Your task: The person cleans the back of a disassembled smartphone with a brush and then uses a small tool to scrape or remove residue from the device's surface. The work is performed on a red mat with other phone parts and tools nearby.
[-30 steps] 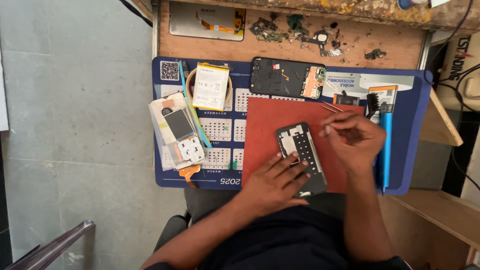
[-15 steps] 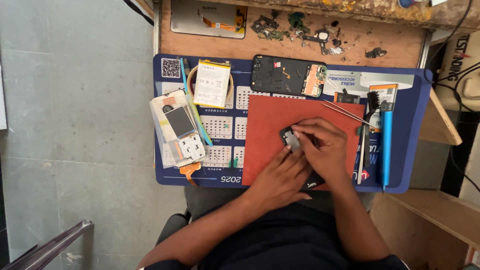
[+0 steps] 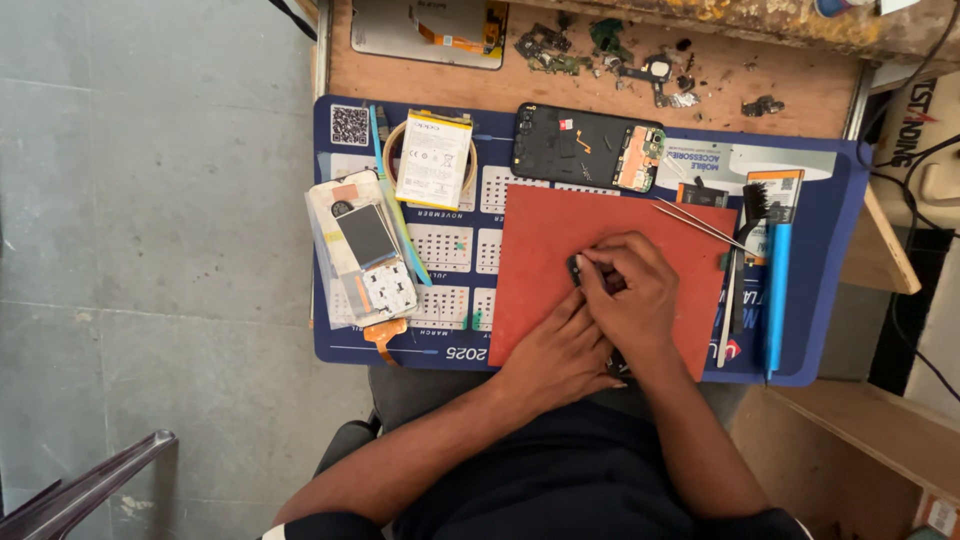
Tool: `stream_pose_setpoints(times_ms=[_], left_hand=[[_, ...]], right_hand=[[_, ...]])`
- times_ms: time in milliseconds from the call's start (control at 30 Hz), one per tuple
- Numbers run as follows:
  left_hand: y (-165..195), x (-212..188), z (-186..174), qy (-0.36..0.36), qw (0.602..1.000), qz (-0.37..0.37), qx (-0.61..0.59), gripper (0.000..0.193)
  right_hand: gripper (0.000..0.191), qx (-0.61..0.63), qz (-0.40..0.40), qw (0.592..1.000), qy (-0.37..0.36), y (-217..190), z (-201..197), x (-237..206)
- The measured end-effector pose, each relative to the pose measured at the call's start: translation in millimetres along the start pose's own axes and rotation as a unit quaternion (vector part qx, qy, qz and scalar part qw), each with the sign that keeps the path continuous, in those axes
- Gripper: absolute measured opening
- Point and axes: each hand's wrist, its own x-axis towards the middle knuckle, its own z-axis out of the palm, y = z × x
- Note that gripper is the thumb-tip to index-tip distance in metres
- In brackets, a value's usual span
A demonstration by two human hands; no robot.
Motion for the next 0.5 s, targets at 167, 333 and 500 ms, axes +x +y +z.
stream_pose_setpoints(times_ms=[167,333,500], left_hand=[[0.3,-1.2,4.2,-0.019,1.0,0.001,-0.018,0.072],[1.1,-1.3,8.4,-0.004,1.0,0.0,-0.011,0.075],[1.1,-2.5,13.1,-0.016,1.0,0.002,-0.005,0.073]], right_hand=[[0.012,-0.055,-0.039,0.998,0.008,0.6,3.0,-0.6],[0.012,-0.09,-0.072,0.993,-0.008,0.4,-0.2,1.4],[0.01,-0.156,-0.13,0.979,-0.029,-4.8,-4.2,2.8]])
